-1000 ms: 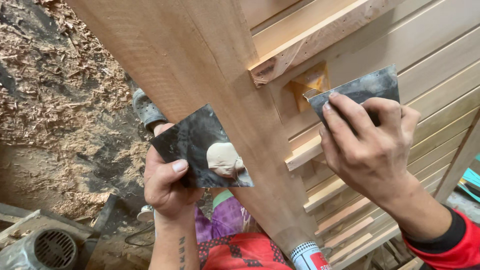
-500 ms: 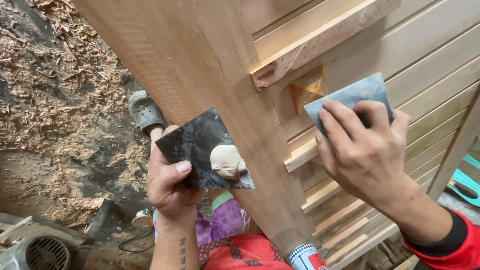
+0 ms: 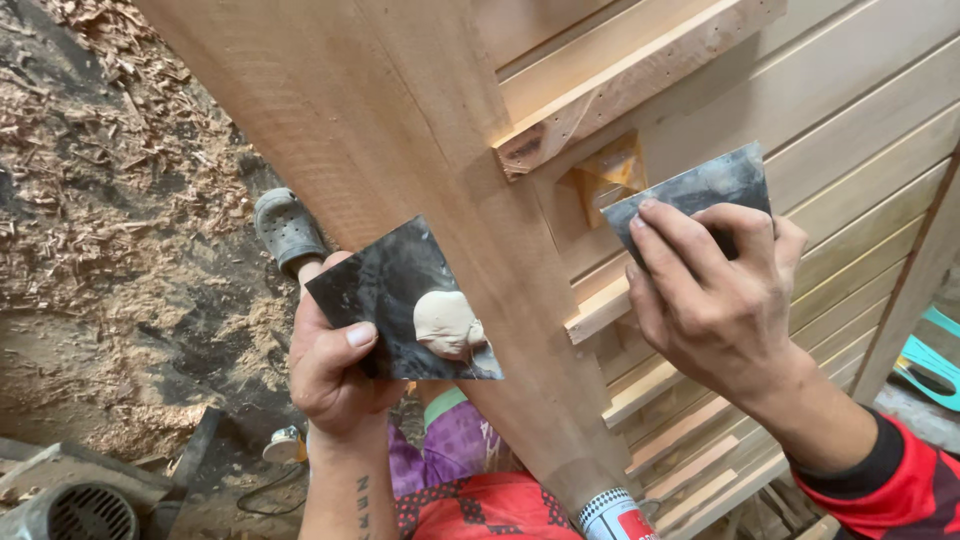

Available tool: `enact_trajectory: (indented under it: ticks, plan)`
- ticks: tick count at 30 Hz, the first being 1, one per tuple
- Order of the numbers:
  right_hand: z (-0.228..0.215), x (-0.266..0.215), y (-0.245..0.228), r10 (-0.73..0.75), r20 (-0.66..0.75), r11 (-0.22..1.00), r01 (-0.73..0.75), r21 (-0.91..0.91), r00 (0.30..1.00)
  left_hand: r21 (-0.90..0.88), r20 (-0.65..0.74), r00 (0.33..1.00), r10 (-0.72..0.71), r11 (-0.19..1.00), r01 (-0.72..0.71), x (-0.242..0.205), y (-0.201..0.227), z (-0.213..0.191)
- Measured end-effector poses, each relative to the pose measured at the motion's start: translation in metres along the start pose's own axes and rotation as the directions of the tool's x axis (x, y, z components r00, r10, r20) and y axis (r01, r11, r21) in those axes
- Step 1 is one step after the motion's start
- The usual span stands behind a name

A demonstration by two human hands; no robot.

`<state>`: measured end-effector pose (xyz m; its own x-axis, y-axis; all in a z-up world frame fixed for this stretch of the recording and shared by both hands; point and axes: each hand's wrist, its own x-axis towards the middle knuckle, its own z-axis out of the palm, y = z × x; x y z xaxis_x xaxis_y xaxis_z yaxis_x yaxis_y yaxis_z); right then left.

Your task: The person mixes a beige wood filler on a small square card using a putty knife and a small bottle. They then apply the filler to the joints of a wooden frame with pyramid-shaped protrusions, smoothing it with the putty knife and sanding the area with a sanding block.

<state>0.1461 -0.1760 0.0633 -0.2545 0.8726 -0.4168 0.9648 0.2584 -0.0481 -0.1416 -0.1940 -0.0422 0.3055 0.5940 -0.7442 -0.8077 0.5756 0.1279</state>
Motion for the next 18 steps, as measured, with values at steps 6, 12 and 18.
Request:
enact_trajectory:
  ticks: [6, 12, 18]
  plan:
    - [-0.011, 0.017, -0.008, 0.011, 0.145, 0.999, -0.004, -0.050, 0.989, 0.016, -0.004, 1.000, -0.019, 1.000, 0.019, 0.000, 0.002, 0.000]
    - [-0.058, -0.023, -0.006, 0.329, 0.244, 0.475, -0.383, 0.792, 0.912, 0.233, 0.011, 0.998, 0.068, 0.970, -0.069, -0.004, -0.006, 0.040]
    - [-0.053, -0.070, -0.035, 0.345, 0.530, -0.792, -0.062, 0.607, 0.775, 0.334, 0.071, 0.994, -0.085, 0.941, 0.056, 0.002, -0.027, 0.115]
